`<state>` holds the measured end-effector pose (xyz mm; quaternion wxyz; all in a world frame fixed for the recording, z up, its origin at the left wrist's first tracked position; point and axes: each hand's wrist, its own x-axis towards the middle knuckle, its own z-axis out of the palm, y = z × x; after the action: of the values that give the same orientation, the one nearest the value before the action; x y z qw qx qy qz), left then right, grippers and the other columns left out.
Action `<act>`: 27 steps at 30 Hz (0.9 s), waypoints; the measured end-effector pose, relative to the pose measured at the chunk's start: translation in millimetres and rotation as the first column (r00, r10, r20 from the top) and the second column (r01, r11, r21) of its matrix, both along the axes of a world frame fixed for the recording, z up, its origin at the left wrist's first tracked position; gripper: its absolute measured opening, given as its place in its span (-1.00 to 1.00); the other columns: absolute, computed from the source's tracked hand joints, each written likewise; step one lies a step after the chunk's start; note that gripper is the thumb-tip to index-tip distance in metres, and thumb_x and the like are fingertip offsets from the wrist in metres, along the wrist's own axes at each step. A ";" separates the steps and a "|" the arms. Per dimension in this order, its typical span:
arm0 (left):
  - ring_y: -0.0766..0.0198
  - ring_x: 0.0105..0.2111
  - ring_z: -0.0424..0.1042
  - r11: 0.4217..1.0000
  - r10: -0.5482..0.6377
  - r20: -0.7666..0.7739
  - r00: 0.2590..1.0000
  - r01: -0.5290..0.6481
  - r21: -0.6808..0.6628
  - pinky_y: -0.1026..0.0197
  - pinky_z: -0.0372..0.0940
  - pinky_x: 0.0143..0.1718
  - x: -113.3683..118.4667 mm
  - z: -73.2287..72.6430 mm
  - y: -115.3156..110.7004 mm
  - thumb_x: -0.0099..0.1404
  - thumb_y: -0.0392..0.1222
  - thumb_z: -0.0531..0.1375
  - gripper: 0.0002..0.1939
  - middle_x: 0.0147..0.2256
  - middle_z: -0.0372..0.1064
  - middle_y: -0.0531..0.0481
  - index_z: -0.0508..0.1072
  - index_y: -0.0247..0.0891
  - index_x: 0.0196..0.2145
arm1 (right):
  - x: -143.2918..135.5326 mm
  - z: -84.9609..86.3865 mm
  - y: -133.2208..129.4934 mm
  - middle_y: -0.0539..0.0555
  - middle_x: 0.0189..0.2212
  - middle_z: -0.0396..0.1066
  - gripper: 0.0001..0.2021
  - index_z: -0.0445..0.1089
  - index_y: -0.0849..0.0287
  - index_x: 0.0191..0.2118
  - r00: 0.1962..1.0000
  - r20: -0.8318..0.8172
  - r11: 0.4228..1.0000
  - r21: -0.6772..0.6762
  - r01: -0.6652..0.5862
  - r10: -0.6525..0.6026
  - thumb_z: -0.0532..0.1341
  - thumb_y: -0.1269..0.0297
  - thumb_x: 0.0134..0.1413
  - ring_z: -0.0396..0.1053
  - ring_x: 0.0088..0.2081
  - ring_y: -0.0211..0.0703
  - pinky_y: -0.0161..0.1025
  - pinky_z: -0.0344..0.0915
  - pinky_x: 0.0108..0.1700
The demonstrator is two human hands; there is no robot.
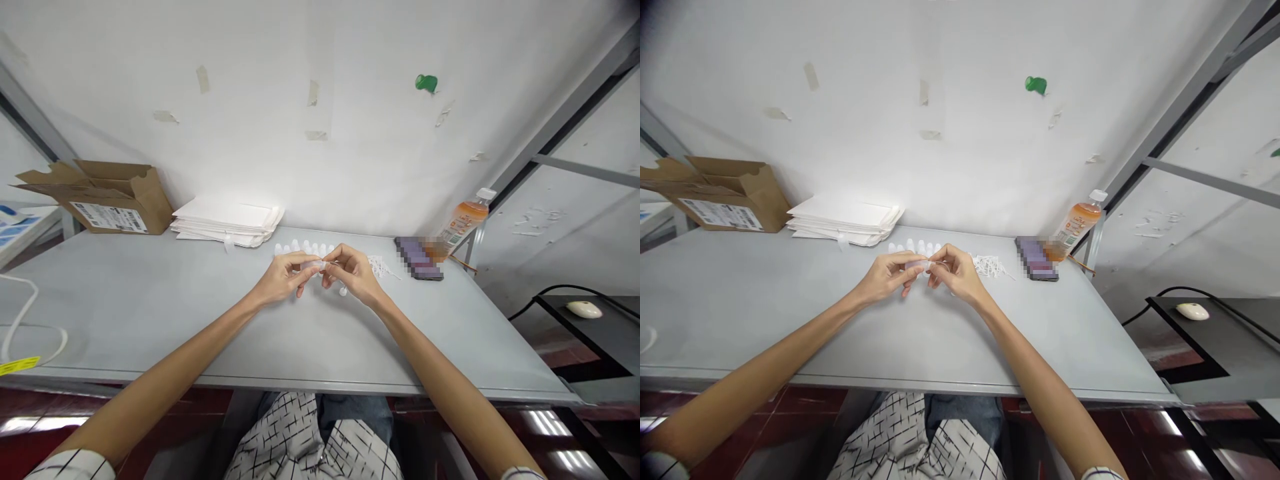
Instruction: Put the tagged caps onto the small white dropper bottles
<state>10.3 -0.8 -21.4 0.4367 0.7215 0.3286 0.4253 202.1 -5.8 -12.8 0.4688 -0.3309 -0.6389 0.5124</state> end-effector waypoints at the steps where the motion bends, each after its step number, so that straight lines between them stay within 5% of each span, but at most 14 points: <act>1: 0.50 -0.69 0.28 1.000 0.011 -0.006 1.000 -0.010 0.012 0.32 0.28 -0.62 0.7 -0.2 -0.3 0.30 -0.02 0.24 -0.66 -0.36 0.37 -0.01 0.59 -0.30 -0.10 | 0.1 -0.9 0.3 -0.01 -0.49 0.42 -0.70 0.32 0.17 -0.36 1.000 -0.019 1.000 -0.006 -0.006 0.006 0.38 0.09 0.00 0.43 -0.52 -0.23 -0.21 0.44 -0.41; 8: 0.40 -0.50 0.33 0.988 0.053 -0.034 0.998 -0.047 0.148 0.36 0.31 -0.58 0.8 -5.1 2.6 0.29 -0.03 0.24 -0.65 -0.31 0.33 -0.05 0.58 -0.30 -0.08 | -1.3 -7.3 2.5 -0.02 -0.45 0.44 -0.69 0.33 0.17 -0.38 0.994 -0.111 0.999 -0.053 -0.006 0.000 0.41 0.10 -0.05 0.45 -0.48 -0.23 -0.07 0.51 -0.27; 16: 0.39 -0.44 0.30 0.906 0.112 -0.109 0.988 -0.057 0.419 0.36 0.24 -0.48 -3.4 -4.9 5.3 0.34 -0.14 0.19 -0.75 -0.34 0.35 -0.03 0.58 -0.27 -0.10 | 1.2 -7.2 5.0 -0.03 -0.46 0.43 -0.72 0.37 0.17 -0.37 0.994 -0.107 0.998 -0.062 -0.013 0.006 0.42 0.13 -0.07 0.49 -0.46 -0.20 -0.06 0.50 -0.20; 22: 0.31 -0.33 0.40 0.921 0.145 -0.063 0.987 -0.111 0.374 0.33 0.35 -0.40 -0.6 -6.1 5.2 0.31 -0.16 0.21 -0.72 -0.25 0.41 -0.08 0.57 -0.23 -0.06 | 2.8 -4.8 6.9 0.01 -0.43 0.50 -0.65 0.43 0.16 -0.19 0.999 -0.047 0.999 -0.049 0.021 -0.024 0.41 0.08 -0.05 0.51 -0.41 -0.17 -0.05 0.50 -0.18; 27: 0.41 -0.55 0.33 0.978 0.143 0.038 0.989 -0.147 0.148 0.31 0.35 -0.54 -0.1 -5.6 5.4 0.32 -0.04 0.21 -0.59 -0.34 0.37 -0.04 0.50 -0.31 0.04 | -0.2 -6.0 5.7 0.03 -0.43 0.47 -0.67 0.47 0.19 -0.20 0.991 -0.072 0.992 0.052 0.117 -0.113 0.42 0.11 -0.05 0.50 -0.38 -0.16 -0.08 0.51 -0.25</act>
<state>10.2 4.5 -27.0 0.3535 0.7205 0.3414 0.4893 201.9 -0.2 -18.9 0.5284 -0.3362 -0.6165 0.4772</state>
